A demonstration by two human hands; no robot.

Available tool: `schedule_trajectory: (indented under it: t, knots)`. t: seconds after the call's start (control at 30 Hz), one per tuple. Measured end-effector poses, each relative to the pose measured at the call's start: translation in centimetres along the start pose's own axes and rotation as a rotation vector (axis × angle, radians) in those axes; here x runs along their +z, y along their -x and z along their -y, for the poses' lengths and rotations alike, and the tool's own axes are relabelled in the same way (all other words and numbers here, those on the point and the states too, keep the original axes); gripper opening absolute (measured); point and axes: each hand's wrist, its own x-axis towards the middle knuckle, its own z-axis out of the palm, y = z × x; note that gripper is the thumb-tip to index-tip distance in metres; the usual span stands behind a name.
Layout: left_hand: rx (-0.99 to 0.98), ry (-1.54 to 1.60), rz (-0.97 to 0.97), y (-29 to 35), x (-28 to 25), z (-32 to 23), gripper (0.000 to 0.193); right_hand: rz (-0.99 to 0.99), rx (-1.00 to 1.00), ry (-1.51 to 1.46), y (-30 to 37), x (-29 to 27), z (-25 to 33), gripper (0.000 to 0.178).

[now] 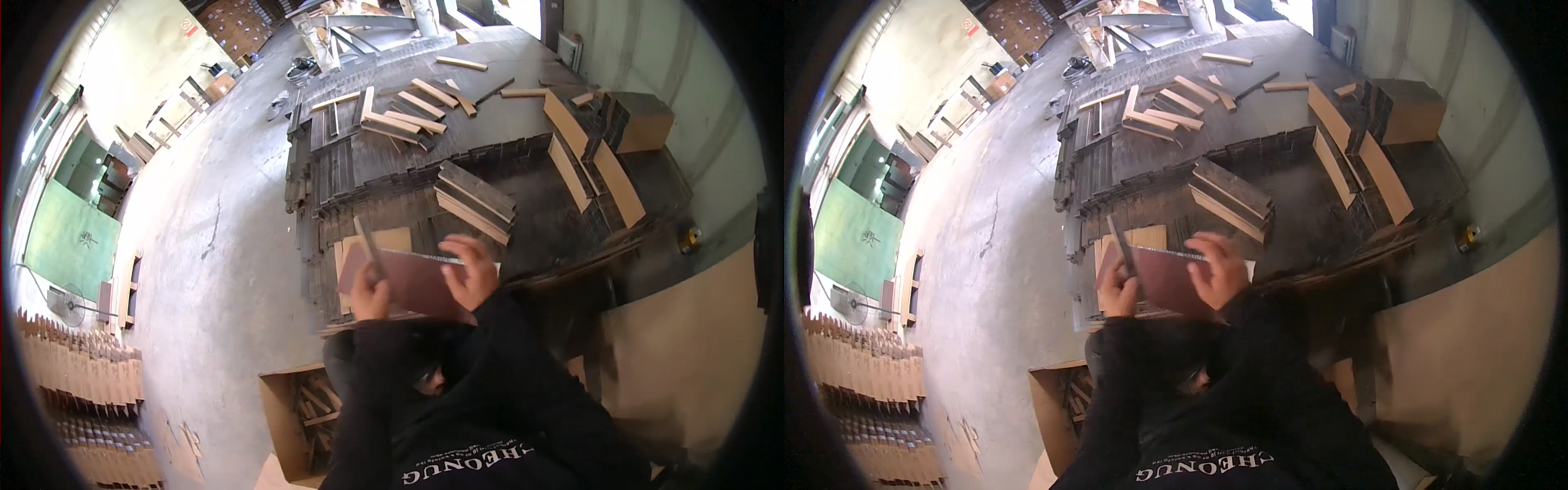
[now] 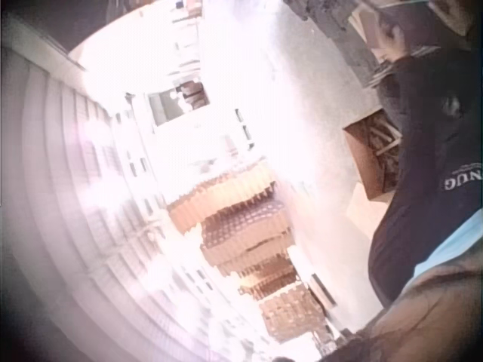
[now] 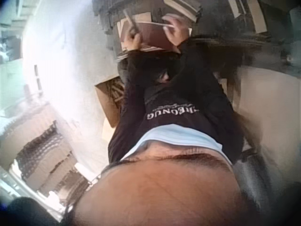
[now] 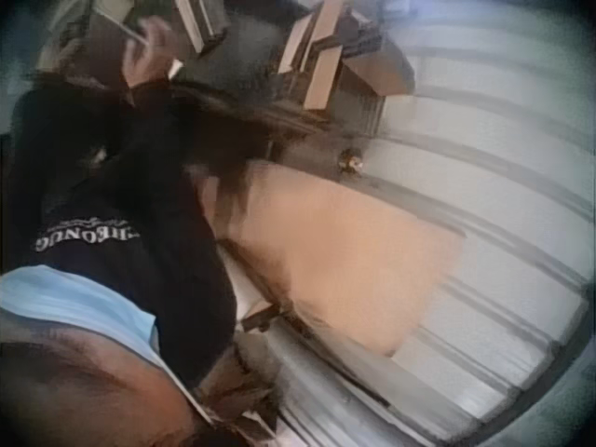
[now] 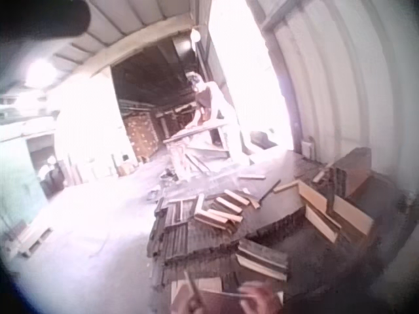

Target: The person sands small pieces of wood by rubbing them against a sheet of sandpaper placed on a table and then places them into a cardboard box.

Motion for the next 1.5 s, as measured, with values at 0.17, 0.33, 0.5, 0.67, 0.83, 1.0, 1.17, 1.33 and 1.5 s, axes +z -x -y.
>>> schedule_trajectory:
  t: [0.17,0.33,0.5,0.67,0.83,1.0,1.17,1.33,1.5]
  knots:
    - [0.034,-0.999,0.110,0.9,-3.2,0.6,0.041,0.406,0.155,-0.046,-0.8,7.7,-0.7,0.018]
    - [0.278,-1.166,0.196,3.6,-3.2,1.8,0.043,0.430,0.169,0.021,-0.1,9.4,-2.2,0.019]
    - [0.359,-1.330,0.232,2.1,-2.2,0.5,0.047,0.406,0.139,0.030,0.2,9.9,-2.3,0.019]
    - [0.241,-1.195,0.222,-4.9,-1.7,1.1,0.052,0.412,0.106,-0.003,-0.4,9.8,-1.3,0.020]
    - [0.123,-1.232,0.456,4.2,-1.9,-2.4,0.054,0.408,0.188,0.022,0.2,9.3,-2.9,0.018]
    - [0.272,-1.308,0.094,-3.6,-1.9,2.7,0.047,0.318,0.154,0.052,-0.1,10.1,-2.0,0.016]
    - [0.127,-1.253,0.162,-5.3,-3.4,0.8,0.046,0.355,0.169,0.048,0.0,10.1,-2.1,0.015]
    - [0.127,-1.139,0.293,-2.1,-2.2,-1.5,0.044,0.372,0.137,0.043,0.0,9.7,-2.4,0.018]
    - [0.196,-1.079,0.062,-1.2,-2.3,0.9,0.031,0.495,0.174,-0.089,-0.5,8.6,-2.2,0.018]
